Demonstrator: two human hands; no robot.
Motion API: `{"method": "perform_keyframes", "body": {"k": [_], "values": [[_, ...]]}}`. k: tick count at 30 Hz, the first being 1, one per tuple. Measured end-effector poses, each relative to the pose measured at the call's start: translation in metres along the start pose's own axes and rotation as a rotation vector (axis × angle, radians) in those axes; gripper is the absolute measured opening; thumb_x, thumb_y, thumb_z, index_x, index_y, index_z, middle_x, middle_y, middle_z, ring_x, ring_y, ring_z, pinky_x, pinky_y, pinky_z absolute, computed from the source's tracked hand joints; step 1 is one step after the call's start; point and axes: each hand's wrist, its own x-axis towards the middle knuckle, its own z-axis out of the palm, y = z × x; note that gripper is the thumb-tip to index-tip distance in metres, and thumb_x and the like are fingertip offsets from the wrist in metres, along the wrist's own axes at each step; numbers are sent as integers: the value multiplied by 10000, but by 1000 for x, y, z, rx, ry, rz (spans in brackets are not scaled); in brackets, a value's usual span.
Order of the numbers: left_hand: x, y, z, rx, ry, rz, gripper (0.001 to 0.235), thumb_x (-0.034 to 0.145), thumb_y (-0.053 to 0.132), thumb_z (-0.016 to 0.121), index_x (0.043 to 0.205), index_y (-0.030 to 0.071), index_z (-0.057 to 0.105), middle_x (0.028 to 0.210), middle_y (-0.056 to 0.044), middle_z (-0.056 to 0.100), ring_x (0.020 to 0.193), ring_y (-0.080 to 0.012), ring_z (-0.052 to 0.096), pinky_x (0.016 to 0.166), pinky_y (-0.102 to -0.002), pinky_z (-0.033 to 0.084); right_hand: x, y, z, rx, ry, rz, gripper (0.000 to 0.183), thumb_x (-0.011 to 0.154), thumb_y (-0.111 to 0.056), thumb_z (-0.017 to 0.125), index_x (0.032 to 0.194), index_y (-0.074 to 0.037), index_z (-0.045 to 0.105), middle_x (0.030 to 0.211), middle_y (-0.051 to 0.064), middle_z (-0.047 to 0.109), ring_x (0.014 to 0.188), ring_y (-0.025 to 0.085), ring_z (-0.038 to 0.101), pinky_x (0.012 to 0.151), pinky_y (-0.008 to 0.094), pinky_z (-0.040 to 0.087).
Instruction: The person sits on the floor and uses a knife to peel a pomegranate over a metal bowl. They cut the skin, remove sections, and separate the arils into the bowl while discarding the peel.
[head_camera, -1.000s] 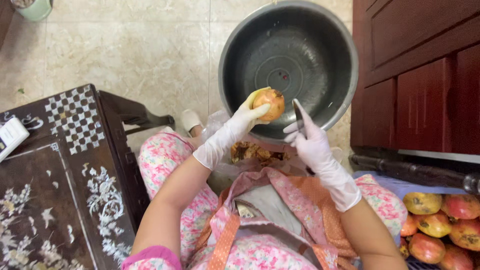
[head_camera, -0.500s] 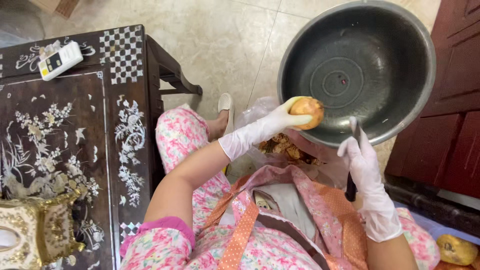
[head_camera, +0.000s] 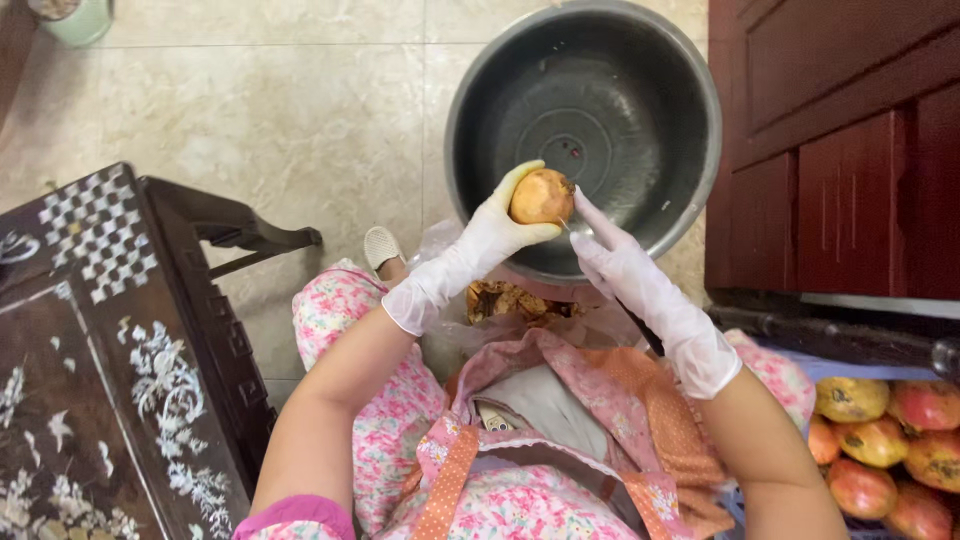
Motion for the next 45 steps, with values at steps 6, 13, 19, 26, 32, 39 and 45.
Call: {"method": "perform_keyframes", "body": {"k": [6,13,19,26,32,39,45], "values": [[19,1,14,166,74,71,912,686,160,946,1478,134,494,1399,-135,593,1297,-229,593,1111,-340,481,26,15,-19,5,73,27,698,984,-332,588,1631,-251,340,670,-66,373,549,52,332,482,213,281],[12,-16,12,78,-38,-11,866,720,186,920,1474,139,495,1329,-87,662,1243,-210,642,1087,-325,501,30,57,-47,-272,1,-250,642,1026,-305,608,1593,-121,369,1616,70,461,1441,152,428,1159,293,331],[11,-23,4,-272,-206,-170,686,842,197,784,1451,119,479,1227,-94,667,879,-161,660,668,-303,545,14,48,-56,-418,-25,-208,603,986,-283,624,1557,-194,448,1540,82,581,1415,156,509,1155,297,370],[10,-46,8,-912,-480,-438,663,1017,544,600,1391,-1,549,1120,-169,716,772,-221,684,523,-298,528,7,58,-52,-303,-30,-58,659,969,-322,667,1590,-247,459,844,9,554,761,111,465,693,274,444],[14,-35,34,-543,42,-145,636,912,345,665,1447,104,420,1346,-103,578,1196,-229,627,930,-397,591,22,77,-41,-140,167,-139,573,1031,-386,588,1559,-170,533,792,-66,504,700,60,409,643,231,408],[7,-29,36,-405,27,-93,719,883,48,727,1530,136,424,1390,-96,577,1219,-188,610,927,-315,571,21,70,-41,-181,65,-239,815,970,-377,659,1644,-151,260,737,-70,456,654,33,409,595,194,400],[4,-29,44,-350,10,3,768,852,-3,757,1531,128,423,1401,-77,557,1269,-180,569,1057,-309,501,15,58,-32,86,2,-165,802,992,-440,585,1657,-128,262,617,-88,389,486,34,344,445,195,298]]}}
